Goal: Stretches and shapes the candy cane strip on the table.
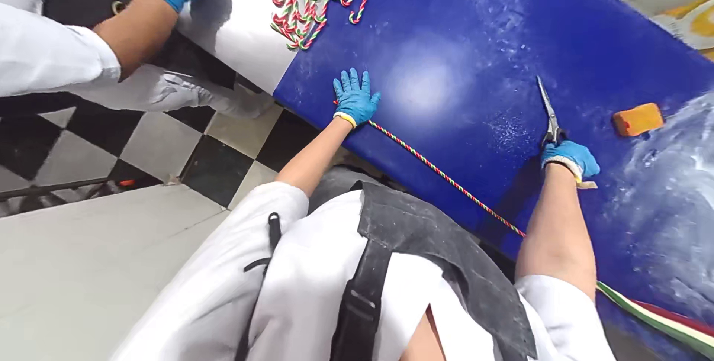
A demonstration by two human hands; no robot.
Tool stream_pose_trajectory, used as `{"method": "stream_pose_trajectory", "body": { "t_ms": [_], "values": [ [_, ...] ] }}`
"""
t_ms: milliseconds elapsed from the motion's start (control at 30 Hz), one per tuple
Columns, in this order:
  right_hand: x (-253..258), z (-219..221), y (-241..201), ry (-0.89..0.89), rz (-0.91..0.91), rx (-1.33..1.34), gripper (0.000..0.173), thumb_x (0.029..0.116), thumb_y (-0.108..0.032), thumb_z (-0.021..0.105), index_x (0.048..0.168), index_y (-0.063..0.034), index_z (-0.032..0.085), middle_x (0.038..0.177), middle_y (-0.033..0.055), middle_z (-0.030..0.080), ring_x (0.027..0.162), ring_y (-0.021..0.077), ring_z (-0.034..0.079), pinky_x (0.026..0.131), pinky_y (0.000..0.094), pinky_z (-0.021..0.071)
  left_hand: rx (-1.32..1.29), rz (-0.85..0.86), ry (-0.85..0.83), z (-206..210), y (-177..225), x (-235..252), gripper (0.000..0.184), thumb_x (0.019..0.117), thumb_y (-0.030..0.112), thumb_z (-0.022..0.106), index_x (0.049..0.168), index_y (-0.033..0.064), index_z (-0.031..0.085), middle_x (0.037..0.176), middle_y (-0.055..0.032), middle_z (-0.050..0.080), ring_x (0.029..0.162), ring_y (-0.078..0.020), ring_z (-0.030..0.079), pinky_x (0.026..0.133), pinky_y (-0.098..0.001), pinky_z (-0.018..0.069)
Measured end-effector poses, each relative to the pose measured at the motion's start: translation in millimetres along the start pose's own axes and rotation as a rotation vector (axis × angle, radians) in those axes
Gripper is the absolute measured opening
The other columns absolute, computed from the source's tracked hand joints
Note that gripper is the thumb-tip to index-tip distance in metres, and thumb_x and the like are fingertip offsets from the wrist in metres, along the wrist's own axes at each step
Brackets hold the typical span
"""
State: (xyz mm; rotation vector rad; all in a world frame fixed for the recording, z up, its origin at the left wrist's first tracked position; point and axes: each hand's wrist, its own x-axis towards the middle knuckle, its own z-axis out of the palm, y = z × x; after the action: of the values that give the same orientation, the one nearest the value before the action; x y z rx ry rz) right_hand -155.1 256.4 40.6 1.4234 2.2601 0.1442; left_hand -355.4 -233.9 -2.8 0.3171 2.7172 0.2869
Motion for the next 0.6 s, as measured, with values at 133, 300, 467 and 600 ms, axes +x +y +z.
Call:
{"method": "stream_pose_trajectory", "body": {
  "t_ms": [133,300,467,600],
  "values": [
    [-14.0,-6.0,-26.1,-0.15,-0.153,-0.152,0.049,0.0896,-0.046,0.071,0.127,-0.014,0.068,0.126,0.0238,0.069,0.12,0.0464,0.064,0.091,0.0737,0.0475,-0.115,0.288,-0.068,-25.3,-54.2,-2.9,0.073,0.1022,0.066,0.03,0.155,0.0179,0.047,0.167,-0.0197,0.029,0.157,-0.042,0.018,0.125,-0.0645,0.0097],
    [-78.0,3.5,-32.1,-0.359,-0.206,0.292,0.046,0.0915,-0.036,0.072,0.121,-0.0006,0.068,0.113,0.0284,0.068,0.103,0.0445,0.066,0.09,0.0689,0.0497,-0.063,0.59,-0.177,-30.7,-70.9,-16.2,0.067,0.0913,0.069,0.056,0.137,0.021,0.065,0.161,-0.015,0.042,0.154,-0.0383,0.027,0.126,-0.0627,0.0148],
    [-254.9,64.2,-62.0,-0.507,-0.416,1.031,0.038,0.0946,-0.028,0.063,0.127,-0.0095,0.065,0.101,0.0054,0.075,0.072,0.0148,0.066,0.056,0.0341,0.0538,-0.034,0.892,-0.205,-4.5,-54.9,-19.6,0.035,0.0991,0.041,0.06,0.125,0.0192,0.071,0.157,-0.0136,0.048,0.153,-0.0381,0.031,0.126,-0.061,0.0168],
    [-385.7,28.1,-86.6,-0.973,-0.561,0.92,0.033,0.1031,-0.009,0.049,0.134,0.0025,0.053,0.112,0.0093,0.067,0.099,0.0084,0.065,0.088,0.0243,0.0559,-0.063,0.953,-0.126,3.4,-47.1,-16.3,0.029,0.1036,0.029,0.053,0.108,0.0101,0.074,0.147,-0.014,0.058,0.148,-0.0372,0.041,0.125,-0.0584,0.0232]
  ]
}}
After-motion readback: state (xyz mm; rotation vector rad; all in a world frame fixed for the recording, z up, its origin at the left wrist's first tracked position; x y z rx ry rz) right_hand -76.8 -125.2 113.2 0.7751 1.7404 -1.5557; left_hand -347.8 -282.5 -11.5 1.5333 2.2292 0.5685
